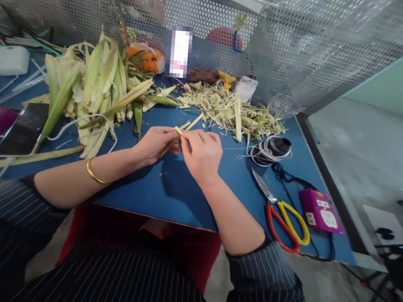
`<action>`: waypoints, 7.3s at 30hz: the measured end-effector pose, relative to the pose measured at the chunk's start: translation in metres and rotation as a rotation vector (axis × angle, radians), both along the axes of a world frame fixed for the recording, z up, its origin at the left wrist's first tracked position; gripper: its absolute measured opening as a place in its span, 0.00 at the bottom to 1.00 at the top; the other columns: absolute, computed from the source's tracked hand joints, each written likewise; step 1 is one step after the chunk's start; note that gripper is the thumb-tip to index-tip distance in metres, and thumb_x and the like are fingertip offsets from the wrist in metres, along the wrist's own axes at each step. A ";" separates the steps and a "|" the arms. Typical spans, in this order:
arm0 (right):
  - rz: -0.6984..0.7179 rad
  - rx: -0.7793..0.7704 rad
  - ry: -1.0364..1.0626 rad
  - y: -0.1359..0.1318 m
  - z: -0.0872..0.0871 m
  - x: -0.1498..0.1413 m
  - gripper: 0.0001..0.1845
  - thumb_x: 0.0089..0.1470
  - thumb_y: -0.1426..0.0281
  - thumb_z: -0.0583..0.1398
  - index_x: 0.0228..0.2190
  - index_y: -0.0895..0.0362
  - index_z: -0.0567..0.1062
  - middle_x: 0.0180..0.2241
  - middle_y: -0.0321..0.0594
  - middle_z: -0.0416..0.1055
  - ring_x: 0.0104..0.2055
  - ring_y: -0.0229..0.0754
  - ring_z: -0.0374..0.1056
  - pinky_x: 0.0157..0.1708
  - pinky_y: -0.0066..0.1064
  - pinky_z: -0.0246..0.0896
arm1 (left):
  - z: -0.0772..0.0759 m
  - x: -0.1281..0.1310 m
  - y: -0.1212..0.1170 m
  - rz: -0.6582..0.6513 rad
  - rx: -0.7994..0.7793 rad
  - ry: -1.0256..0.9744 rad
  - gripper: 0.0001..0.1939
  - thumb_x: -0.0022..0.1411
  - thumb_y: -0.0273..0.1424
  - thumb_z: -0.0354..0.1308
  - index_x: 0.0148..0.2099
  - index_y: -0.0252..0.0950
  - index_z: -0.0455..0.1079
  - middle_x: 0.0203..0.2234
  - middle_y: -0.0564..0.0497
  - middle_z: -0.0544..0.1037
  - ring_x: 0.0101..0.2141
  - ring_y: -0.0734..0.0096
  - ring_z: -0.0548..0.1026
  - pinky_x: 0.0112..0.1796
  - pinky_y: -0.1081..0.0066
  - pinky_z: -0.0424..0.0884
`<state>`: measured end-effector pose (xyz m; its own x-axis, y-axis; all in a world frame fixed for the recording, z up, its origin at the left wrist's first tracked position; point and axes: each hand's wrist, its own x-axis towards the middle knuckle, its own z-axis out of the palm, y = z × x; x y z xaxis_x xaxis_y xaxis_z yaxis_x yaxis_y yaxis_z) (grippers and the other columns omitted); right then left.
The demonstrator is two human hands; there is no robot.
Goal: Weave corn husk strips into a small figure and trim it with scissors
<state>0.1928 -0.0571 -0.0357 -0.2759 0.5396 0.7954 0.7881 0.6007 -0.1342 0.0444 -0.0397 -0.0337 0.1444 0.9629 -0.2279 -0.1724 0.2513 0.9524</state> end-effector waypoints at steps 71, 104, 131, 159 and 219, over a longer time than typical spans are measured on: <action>0.049 -0.217 0.172 0.016 0.003 0.011 0.08 0.62 0.64 0.58 0.31 0.52 0.74 0.37 0.38 0.77 0.43 0.44 0.71 0.50 0.40 0.58 | 0.011 -0.006 -0.002 -0.098 0.277 0.148 0.05 0.57 0.25 0.60 0.33 0.33 0.78 0.22 0.53 0.76 0.24 0.80 0.72 0.31 0.76 0.70; 0.289 -0.641 0.778 0.016 0.010 0.008 0.02 0.53 0.69 0.64 0.30 0.54 0.77 0.28 0.33 0.73 0.27 0.34 0.66 0.32 0.31 0.64 | 0.010 -0.007 0.006 0.049 0.040 0.052 0.12 0.53 0.23 0.64 0.39 0.36 0.67 0.20 0.54 0.78 0.22 0.74 0.78 0.27 0.75 0.72; 0.107 -0.741 0.637 0.017 -0.003 0.008 0.04 0.47 0.73 0.63 0.23 0.57 0.75 0.22 0.32 0.71 0.22 0.32 0.61 0.25 0.29 0.55 | 0.009 -0.003 -0.001 -0.041 0.018 0.042 0.11 0.54 0.19 0.61 0.36 0.36 0.65 0.20 0.55 0.77 0.20 0.77 0.76 0.27 0.75 0.72; 0.076 -0.712 0.382 0.011 0.001 0.006 0.09 0.56 0.63 0.62 0.28 0.54 0.76 0.22 0.33 0.70 0.24 0.36 0.64 0.29 0.32 0.57 | 0.003 -0.009 0.000 -0.183 0.320 0.374 0.07 0.49 0.21 0.59 0.33 0.32 0.75 0.21 0.51 0.79 0.23 0.74 0.77 0.28 0.75 0.71; 0.253 -1.080 0.992 0.022 0.006 0.010 0.20 0.46 0.54 0.67 0.21 0.56 0.70 0.19 0.29 0.63 0.21 0.31 0.56 0.23 0.27 0.51 | 0.012 -0.008 -0.001 -0.243 0.026 0.137 0.09 0.55 0.31 0.67 0.26 0.33 0.75 0.19 0.50 0.76 0.19 0.77 0.72 0.28 0.71 0.70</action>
<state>0.2026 -0.0353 -0.0302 -0.0484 0.9983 -0.0329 0.0039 -0.0328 -0.9995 0.0365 -0.0411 -0.0215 0.3416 0.9095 -0.2371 0.0207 0.2449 0.9693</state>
